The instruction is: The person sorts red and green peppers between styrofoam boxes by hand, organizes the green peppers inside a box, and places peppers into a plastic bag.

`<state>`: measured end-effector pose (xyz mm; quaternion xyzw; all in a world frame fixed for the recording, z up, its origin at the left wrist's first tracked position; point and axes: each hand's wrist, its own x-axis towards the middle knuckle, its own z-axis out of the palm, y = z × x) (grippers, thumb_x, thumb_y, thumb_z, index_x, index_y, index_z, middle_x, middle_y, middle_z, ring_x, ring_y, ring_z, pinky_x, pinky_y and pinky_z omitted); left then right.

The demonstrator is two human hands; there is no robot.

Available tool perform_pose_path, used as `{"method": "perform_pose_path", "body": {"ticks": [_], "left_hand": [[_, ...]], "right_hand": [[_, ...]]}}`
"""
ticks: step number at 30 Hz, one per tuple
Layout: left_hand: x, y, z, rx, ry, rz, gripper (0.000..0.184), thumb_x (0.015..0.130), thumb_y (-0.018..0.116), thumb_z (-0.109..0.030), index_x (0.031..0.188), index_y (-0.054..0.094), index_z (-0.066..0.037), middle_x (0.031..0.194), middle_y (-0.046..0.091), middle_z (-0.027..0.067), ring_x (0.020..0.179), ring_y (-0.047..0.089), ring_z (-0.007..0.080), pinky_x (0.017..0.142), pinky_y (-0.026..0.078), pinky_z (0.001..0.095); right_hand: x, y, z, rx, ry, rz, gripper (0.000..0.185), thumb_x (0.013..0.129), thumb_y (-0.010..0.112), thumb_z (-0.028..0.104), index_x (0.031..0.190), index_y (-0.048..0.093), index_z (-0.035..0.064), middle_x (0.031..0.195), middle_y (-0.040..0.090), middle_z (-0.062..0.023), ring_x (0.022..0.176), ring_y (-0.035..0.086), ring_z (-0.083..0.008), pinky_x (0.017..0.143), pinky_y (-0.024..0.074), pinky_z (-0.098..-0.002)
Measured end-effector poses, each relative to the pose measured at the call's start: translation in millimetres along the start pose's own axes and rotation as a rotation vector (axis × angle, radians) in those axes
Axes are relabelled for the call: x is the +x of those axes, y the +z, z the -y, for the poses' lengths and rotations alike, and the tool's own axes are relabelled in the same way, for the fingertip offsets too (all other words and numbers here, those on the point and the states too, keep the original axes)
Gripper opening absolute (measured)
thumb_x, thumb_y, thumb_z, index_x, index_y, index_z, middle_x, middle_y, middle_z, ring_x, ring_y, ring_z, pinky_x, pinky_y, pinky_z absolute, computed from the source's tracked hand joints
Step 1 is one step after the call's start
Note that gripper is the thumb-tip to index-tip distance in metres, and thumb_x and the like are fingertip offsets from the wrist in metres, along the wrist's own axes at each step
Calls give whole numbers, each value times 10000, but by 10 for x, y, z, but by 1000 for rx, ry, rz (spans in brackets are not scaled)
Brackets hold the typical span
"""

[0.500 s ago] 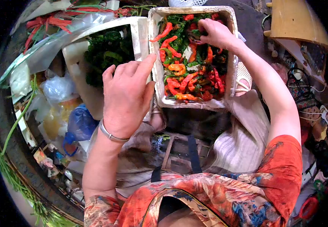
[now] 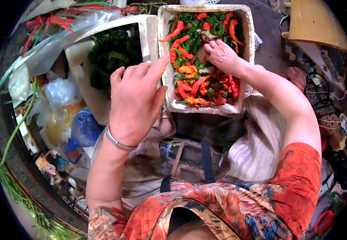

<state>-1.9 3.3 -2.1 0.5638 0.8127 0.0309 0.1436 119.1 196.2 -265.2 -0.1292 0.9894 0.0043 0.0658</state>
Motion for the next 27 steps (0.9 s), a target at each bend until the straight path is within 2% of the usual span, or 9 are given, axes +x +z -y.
{"method": "perform_pose_path", "body": {"ticks": [4, 6, 9, 13, 16, 19, 21, 24, 27], "left_hand": [[-22, -2, 18, -2, -3, 14, 585, 745, 722, -58, 1302, 547, -91, 1061, 634, 108, 1007, 591, 278, 934, 408, 413], [-42, 5, 30, -8, 0, 9, 588, 745, 724, -61, 1304, 545, -92, 1059, 633, 108, 1007, 591, 279, 933, 409, 414], [-47, -3, 43, -6, 6, 4, 589, 745, 724, -66, 1305, 542, -93, 1057, 632, 106, 1005, 590, 282, 931, 409, 413], [-52, -3, 58, -21, -3, 14, 575, 748, 723, -68, 1296, 548, -89, 1054, 631, 103, 1000, 588, 282, 926, 407, 410], [-51, -6, 58, -27, -9, 13, 565, 751, 720, -69, 1290, 551, -86, 1052, 630, 103, 996, 588, 281, 924, 407, 410], [-53, -8, 67, -27, -11, 13, 558, 754, 717, -71, 1287, 553, -83, 1049, 628, 102, 992, 586, 279, 922, 406, 409], [-56, -10, 75, -28, -5, 6, 555, 756, 715, -72, 1287, 553, -82, 1047, 627, 102, 991, 585, 278, 921, 406, 408], [-54, -21, 76, -26, -8, 22, 549, 761, 712, -73, 1287, 555, -80, 1043, 624, 101, 988, 582, 276, 919, 406, 407], [-43, -21, 55, -30, -8, 28, 550, 762, 711, -73, 1289, 553, -79, 1032, 622, 100, 979, 581, 275, 919, 405, 405]], "right_hand": [[6, 138, 30, -1, 19, 104, 161, 827, 572, 227, 818, 712, 147, 965, 555, -41, 915, 550, -203, 782, 395, -351], [37, 135, -1, -70, 81, 84, 169, 849, 574, 228, 883, 720, 151, 955, 559, -44, 902, 562, -196, 767, 379, -348], [99, -41, -50, -94, 82, 310, 177, 848, 591, 246, 904, 725, 145, 972, 562, -52, 916, 563, -197, 763, 375, -363], [117, -30, -33, -111, 145, 291, 164, 829, 618, 239, 901, 724, 138, 970, 559, -58, 913, 568, -204, 742, 390, -357], [127, 50, -83, -40, 86, 263, 143, 816, 572, 183, 851, 690, 110, 897, 575, -76, 832, 587, -217, 695, 409, -364], [144, 147, -151, 199, 128, 299, 123, 794, 585, 160, 838, 670, 82, 831, 619, -95, 768, 636, -260, 622, 460, -394], [120, 112, -221, 184, 77, 100, 105, 771, 619, 134, 790, 711, 88, 746, 694, -97, 721, 698, -270, 586, 543, -391], [145, -38, -278, 309, 110, 172, 104, 799, 600, 119, 869, 640, 53, 826, 643, -120, 768, 657, -294, 648, 510, -413], [241, -412, -204, 457, 107, 237, 228, 755, 679, 139, 951, 626, 36, 855, 646, -137, 856, 655, -314, 719, 530, -429]]}}
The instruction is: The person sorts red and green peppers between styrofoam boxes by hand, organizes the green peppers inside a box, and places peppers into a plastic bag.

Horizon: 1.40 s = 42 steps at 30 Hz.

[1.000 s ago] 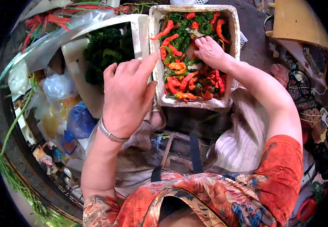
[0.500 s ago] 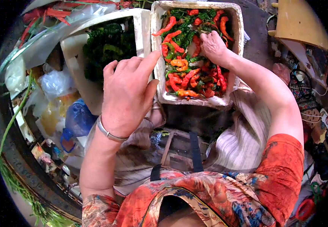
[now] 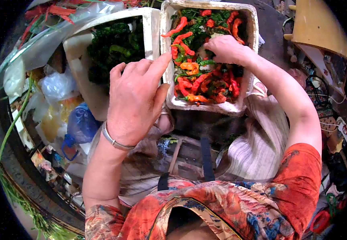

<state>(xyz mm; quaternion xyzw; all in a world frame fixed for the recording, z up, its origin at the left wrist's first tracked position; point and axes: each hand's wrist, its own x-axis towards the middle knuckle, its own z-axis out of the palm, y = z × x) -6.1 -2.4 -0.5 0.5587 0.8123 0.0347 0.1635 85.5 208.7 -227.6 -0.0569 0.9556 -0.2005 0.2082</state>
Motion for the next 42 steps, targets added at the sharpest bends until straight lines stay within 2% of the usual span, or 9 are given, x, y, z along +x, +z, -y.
{"method": "perform_pose_path", "body": {"ticks": [5, 10, 14, 19, 23, 31, 35, 39, 42], "left_hand": [[33, 7, -32, -13, 13, -15, 556, 760, 710, -66, 1293, 554, -81, 1013, 618, 95, 966, 581, 275, 920, 405, 403], [37, 8, -48, -12, -6, 13, 552, 761, 712, -65, 1291, 557, -84, 1014, 620, 94, 967, 582, 272, 916, 407, 403], [42, 8, -46, -29, -5, 17, 563, 755, 719, -65, 1293, 555, -85, 1011, 620, 98, 964, 583, 273, 913, 407, 401], [-4, 18, -15, -22, 5, 8, 570, 751, 725, -68, 1294, 553, -82, 1008, 621, 103, 953, 587, 279, 905, 413, 397], [3, 12, -13, -59, 4, 15, 569, 750, 724, -66, 1293, 552, -78, 1002, 622, 107, 950, 587, 286, 890, 420, 393], [10, -2, -79, -201, 2, -70, 354, 786, 698, -7, 1132, 624, -39, 950, 646, 131, 852, 633, 272, 773, 496, 345], [4, -134, -172, -246, 90, -383, 209, 829, 662, 62, 1023, 654, -17, 941, 684, 118, 802, 666, 220, 715, 526, 292], [-1, -125, -74, -244, 182, -517, 205, 847, 643, 70, 1036, 650, -9, 942, 690, 105, 820, 663, 183, 743, 522, 279], [-91, -181, -117, -246, 84, -384, 201, 852, 637, 70, 1041, 647, 0, 942, 688, 113, 814, 664, 182, 738, 522, 275]], "right_hand": [[63, 309, 235, 139, -97, -49, 434, 686, 759, 152, 1079, 596, 63, 917, 612, -149, 893, 639, -337, 726, 523, -441], [266, 643, 235, -70, -125, -97, 143, 777, 588, 123, 902, 647, 87, 761, 619, -122, 719, 655, -318, 617, 517, -425], [269, 555, 144, -10, -131, -54, 157, 690, 661, 115, 843, 680, 80, 799, 671, -120, 806, 674, -290, 641, 528, -410], [-197, -171, -24, 336, 119, 177, 469, 631, 773, 239, 1050, 682, 49, 903, 675, -183, 890, 654, -345, 774, 513, -445], [-359, -139, -268, 986, 332, 273, 481, 703, 806, 269, 1097, 644, 46, 818, 651, -26, 725, 582, -131, 621, 478, -283], [-272, -527, 95, 1481, -13, 240, 495, 765, 746, 338, 1163, 637, 64, 876, 662, -8, 602, 535, -78, 427, 411, -217], [29, -1066, 689, 1394, -257, 139, 473, 793, 727, 364, 1154, 640, 70, 873, 660, -34, 773, 619, -136, 613, 533, -297], [547, -1259, 1284, 1764, -252, 144, 877, 754, 795, 338, 1448, 373, 7, 1283, 546, -146, 1188, 530, -177, 996, 426, -296], [326, -1305, 1116, 1562, -305, -113, 756, 836, 734, 311, 1432, 387, 2, 1208, 599, -119, 1029, 588, -151, 862, 490, -266]]}}
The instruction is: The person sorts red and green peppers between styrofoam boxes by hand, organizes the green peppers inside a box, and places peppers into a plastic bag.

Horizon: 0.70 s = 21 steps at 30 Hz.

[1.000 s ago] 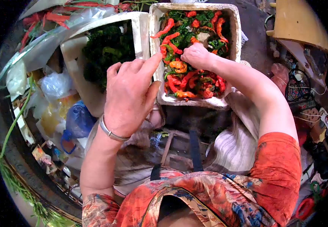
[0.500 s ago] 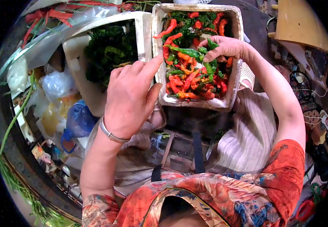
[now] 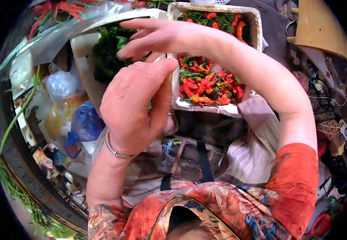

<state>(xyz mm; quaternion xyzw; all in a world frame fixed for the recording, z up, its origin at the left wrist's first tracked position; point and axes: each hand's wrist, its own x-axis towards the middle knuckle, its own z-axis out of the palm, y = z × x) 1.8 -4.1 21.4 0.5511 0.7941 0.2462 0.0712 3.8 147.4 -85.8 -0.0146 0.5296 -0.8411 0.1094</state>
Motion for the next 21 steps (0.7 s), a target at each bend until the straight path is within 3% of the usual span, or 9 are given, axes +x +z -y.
{"method": "perform_pose_path", "body": {"ticks": [1, 4, 5, 7, 11, 12, 16, 19, 21], "left_hand": [[-8, -7, 12, -1, -8, -7, 201, 852, 637, 70, 1041, 647, 0, 942, 688, 113, 814, 664, 182, 738, 522, 275], [-19, 21, 54, -30, -5, 8, 185, 855, 635, 66, 1030, 651, 7, 930, 686, 111, 800, 659, 174, 730, 517, 268], [-20, 59, 71, -61, 2, -17, 240, 791, 646, 62, 1021, 652, -6, 872, 658, 108, 756, 637, 224, 691, 502, 307], [-9, 111, 87, -95, 14, -38, 294, 727, 656, 57, 1011, 654, -20, 814, 631, 105, 712, 616, 274, 652, 488, 345], [-2, 126, 36, -72, 8, 8, 281, 743, 655, 38, 1016, 651, -31, 804, 626, 110, 702, 610, 282, 654, 487, 352], [-2, 116, 12, -69, -29, 41, 276, 748, 654, 34, 1016, 650, -35, 801, 625, 111, 699, 608, 283, 653, 487, 352], [12, 123, -23, -54, -67, 65, 274, 750, 652, 32, 1016, 647, -36, 804, 628, 113, 708, 616, 282, 660, 491, 351], [17, 159, -17, -82, -72, 35, 278, 750, 649, 33, 1019, 640, -35, 815, 635, 117, 717, 622, 285, 670, 497, 350], [12, 144, -16, -48, -67, 76, 209, 839, 651, 50, 1035, 667, -19, 819, 651, 86, 702, 619, 139, 669, 503, 251]], "right_hand": [[-36, -125, -103, 82, -28, -10, 651, 870, 699, 282, 1404, 444, 11, 1144, 630, -96, 957, 604, -140, 814, 500, -259], [-347, -518, -392, -223, 246, -129, 317, 902, 631, 202, 1159, 636, 16, 925, 678, -70, 810, 620, -144, 740, 514, -277], [-439, -593, -642, -367, 333, -162, 257, 890, 635, 190, 1081, 671, 21, 873, 684, -83, 793, 624, -152, 729, 520, -296], [-564, -627, -1154, -743, 109, -53, 217, 843, 638, 145, 1033, 664, 43, 846, 682, -137, 776, 648, -225, 711, 531, -367], [-633, -373, -1904, -1284, 119, 26, 133, 799, 569, 112, 884, 636, 37, 821, 637, -167, 812, 640, -370, 706, 528, -452], [-626, -361, -1972, -1396, 29, 91, 117, 746, 596, 79, 814, 674, 22, 819, 647, -202, 821, 662, -357, 662, 533, -464], [-555, -327, -1974, -1366, -58, 115, 85, 717, 610, 94, 739, 668, 37, 710, 641, -169, 704, 658, -370, 614, 524, -480], [-524, -574, -1735, -817, 93, 89, 253, 792, 583, 175, 968, 655, 8, 868, 664, -186, 818, 657, -313, 702, 529, -404], [-608, -618, -1020, -538, 430, -46, 226, 842, 535, 220, 951, 622, 41, 812, 620, -73, 749, 596, -193, 656, 484, -344]]}}
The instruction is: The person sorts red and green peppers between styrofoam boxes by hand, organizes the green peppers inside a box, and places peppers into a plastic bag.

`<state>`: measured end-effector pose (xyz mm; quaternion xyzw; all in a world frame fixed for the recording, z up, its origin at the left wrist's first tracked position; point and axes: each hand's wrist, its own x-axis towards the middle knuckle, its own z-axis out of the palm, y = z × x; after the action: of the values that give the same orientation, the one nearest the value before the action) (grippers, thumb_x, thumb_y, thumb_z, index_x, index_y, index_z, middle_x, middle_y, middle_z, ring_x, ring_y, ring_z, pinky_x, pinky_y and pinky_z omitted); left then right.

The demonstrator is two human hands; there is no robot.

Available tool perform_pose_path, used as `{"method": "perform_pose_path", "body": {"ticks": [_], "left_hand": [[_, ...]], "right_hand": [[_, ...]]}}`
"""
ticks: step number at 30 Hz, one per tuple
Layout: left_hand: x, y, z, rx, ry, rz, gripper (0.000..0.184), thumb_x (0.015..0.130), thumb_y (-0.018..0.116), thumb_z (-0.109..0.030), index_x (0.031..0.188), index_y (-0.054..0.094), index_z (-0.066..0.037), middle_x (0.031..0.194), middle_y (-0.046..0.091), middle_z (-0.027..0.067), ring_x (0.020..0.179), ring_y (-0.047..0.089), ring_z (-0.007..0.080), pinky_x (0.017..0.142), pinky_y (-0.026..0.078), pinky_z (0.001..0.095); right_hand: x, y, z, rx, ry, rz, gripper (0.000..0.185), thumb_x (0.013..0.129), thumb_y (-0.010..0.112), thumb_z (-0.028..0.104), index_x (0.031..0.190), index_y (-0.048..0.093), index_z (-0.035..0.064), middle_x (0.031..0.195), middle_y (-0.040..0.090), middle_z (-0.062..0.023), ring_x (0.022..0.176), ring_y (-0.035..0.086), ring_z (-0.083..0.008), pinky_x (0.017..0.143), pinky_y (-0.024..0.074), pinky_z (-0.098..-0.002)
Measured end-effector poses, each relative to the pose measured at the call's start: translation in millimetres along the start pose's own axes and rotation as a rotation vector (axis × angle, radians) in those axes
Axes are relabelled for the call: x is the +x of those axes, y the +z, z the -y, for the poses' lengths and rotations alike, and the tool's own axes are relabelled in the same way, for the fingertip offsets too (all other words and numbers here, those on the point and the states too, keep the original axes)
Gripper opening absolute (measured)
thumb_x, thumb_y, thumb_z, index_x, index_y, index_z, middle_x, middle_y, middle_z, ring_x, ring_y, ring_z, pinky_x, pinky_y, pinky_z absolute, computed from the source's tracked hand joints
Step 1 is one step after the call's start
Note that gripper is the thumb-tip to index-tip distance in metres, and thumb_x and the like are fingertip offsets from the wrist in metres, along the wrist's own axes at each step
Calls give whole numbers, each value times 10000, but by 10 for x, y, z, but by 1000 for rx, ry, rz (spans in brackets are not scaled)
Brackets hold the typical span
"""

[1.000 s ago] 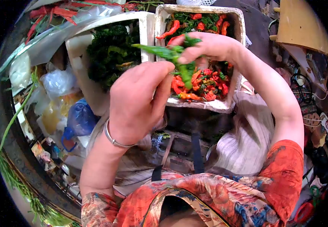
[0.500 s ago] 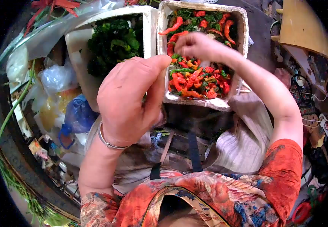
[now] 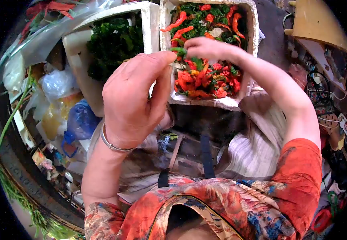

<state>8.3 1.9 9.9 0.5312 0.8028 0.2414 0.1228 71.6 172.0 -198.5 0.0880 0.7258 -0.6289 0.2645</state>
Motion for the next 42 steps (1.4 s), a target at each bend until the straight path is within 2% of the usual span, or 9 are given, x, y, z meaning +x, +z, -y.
{"method": "perform_pose_path", "body": {"ticks": [4, 6, 8, 14, 21, 30, 37, 39, 42], "left_hand": [[14, 0, 4, 21, -13, 34, 212, 842, 649, 46, 1042, 668, -23, 824, 653, 86, 706, 620, 134, 675, 505, 251], [12, 15, 19, -7, -9, 28, 214, 845, 647, 44, 1047, 668, -23, 832, 655, 86, 719, 625, 133, 685, 507, 251], [10, 29, 23, -7, -18, 28, 216, 845, 646, 44, 1050, 667, -22, 837, 657, 84, 727, 627, 132, 693, 507, 252], [41, 46, 12, -5, -17, 36, 218, 850, 642, 45, 1059, 664, -14, 858, 664, 83, 752, 630, 126, 717, 506, 248], [8, 53, 6, -34, -69, 66, 210, 863, 636, 38, 1068, 659, -5, 886, 673, 79, 774, 628, 107, 730, 507, 239], [-3, 43, 13, -57, -84, 79, 209, 870, 628, 38, 1073, 658, -6, 901, 673, 77, 781, 628, 105, 733, 509, 241], [-11, 27, 13, -39, -100, 89, 205, 869, 630, 35, 1068, 657, -8, 893, 669, 77, 774, 622, 110, 726, 507, 246], [-15, 29, 27, -77, -95, 53, 258, 775, 643, 37, 1024, 638, -33, 862, 649, 136, 767, 641, 309, 698, 516, 358], [-39, 52, 31, -117, -36, 29, 265, 767, 644, 39, 1025, 634, -25, 849, 645, 134, 755, 636, 310, 689, 514, 366]], "right_hand": [[-242, -137, -140, 43, 90, 74, 214, 858, 485, 176, 996, 560, 30, 747, 576, -39, 713, 558, -157, 665, 457, -282], [-297, 106, -608, -217, -320, -40, 308, 826, 567, 145, 1109, 561, 22, 981, 608, -147, 906, 612, -248, 733, 515, -371], [-434, 273, -667, -479, -273, 100, 374, 791, 644, 139, 1145, 572, 42, 1101, 562, -187, 1004, 597, -310, 770, 527, -425], [-415, 546, -860, -780, -301, 143, 274, 750, 632, 64, 1021, 601, 41, 1022, 579, -173, 882, 628, -362, 737, 526, -431], [-561, -386, -209, 228, 112, 289, 374, 832, 693, 175, 1176, 633, 41, 832, 656, -29, 684, 606, -101, 615, 482, -248], [-465, -198, -468, 848, 240, -10, 244, 913, 653, 214, 1052, 645, 14, 944, 673, -35, 794, 661, -121, 563, 504, -234], [-331, -232, -617, 934, 157, 92, 222, 895, 688, 224, 1036, 618, 66, 924, 637, 2, 763, 595, -79, 537, 468, -192], [-293, -203, -602, 865, 89, 61, 226, 889, 699, 250, 1024, 611, 92, 896, 602, 21, 700, 551, -53, 519, 435, -172], [-273, -222, -269, 826, 35, 67, 232, 890, 696, 250, 1033, 607, 91, 899, 607, 5, 701, 552, -48, 516, 431, -171]]}}
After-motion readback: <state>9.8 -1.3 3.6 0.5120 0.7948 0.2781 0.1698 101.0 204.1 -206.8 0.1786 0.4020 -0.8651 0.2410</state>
